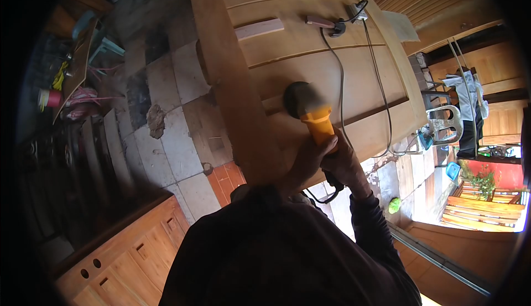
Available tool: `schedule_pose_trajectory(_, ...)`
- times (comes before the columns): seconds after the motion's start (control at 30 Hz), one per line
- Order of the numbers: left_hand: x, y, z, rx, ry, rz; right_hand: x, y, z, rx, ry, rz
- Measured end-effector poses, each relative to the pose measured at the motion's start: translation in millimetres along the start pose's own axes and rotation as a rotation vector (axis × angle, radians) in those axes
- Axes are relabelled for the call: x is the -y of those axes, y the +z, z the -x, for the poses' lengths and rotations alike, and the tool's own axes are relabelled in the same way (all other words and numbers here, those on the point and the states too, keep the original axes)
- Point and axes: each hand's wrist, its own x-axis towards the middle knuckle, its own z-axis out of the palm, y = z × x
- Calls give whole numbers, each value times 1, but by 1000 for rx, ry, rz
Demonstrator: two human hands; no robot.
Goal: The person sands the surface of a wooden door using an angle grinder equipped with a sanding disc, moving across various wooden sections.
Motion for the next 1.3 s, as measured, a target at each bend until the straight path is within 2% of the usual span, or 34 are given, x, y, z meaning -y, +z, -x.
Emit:
schedule_pose_trajectory(0.1,-6,6,19,-95,26,119,7,3,8,9,20,41)
schedule_pose_trajectory(0.17,-3,6,17,-76,-1,99,1,5,10,-4,-12,66)
schedule_pose_trajectory(0.27,7,6,-2,14,14,44,-9,-2,4,-23,82,-23)
schedule_pose_trajectory(0.4,1,1,-7,86,-8,5,1,0,5,-33,102,-100)
schedule_pose_trajectory(0.5,-3,-1,16,-30,40,129,16,10,10,11,92,-36)
schedule_pose_trajectory(0.57,-9,-8,26,-116,0,45,31,16,13,21,26,-53)
schedule_pose_trajectory(0.6,-10,-10,28,-156,-21,3,41,16,11,56,87,-85)
schedule_pose_trajectory(0.7,-10,-12,19,-83,-13,100,29,16,5,26,65,-32)
schedule_pose_trajectory(0.8,-5,-12,-1,74,-18,129,31,6,2,19,199,-42)
schedule_pose_trajectory(1.0,9,-12,22,-203,-11,62,35,18,10,35,55,-38)
schedule_pose_trajectory(1.13,3,-9,1,-60,-18,52,28,7,5,-24,39,-29)
schedule_pose_trajectory(1.2,-8,-3,-12,26,6,112,23,-2,-3,-29,75,-97)
schedule_pose_trajectory(1.3,-14,-1,-26,118,-73,100,26,-10,-6,-45,200,-161)
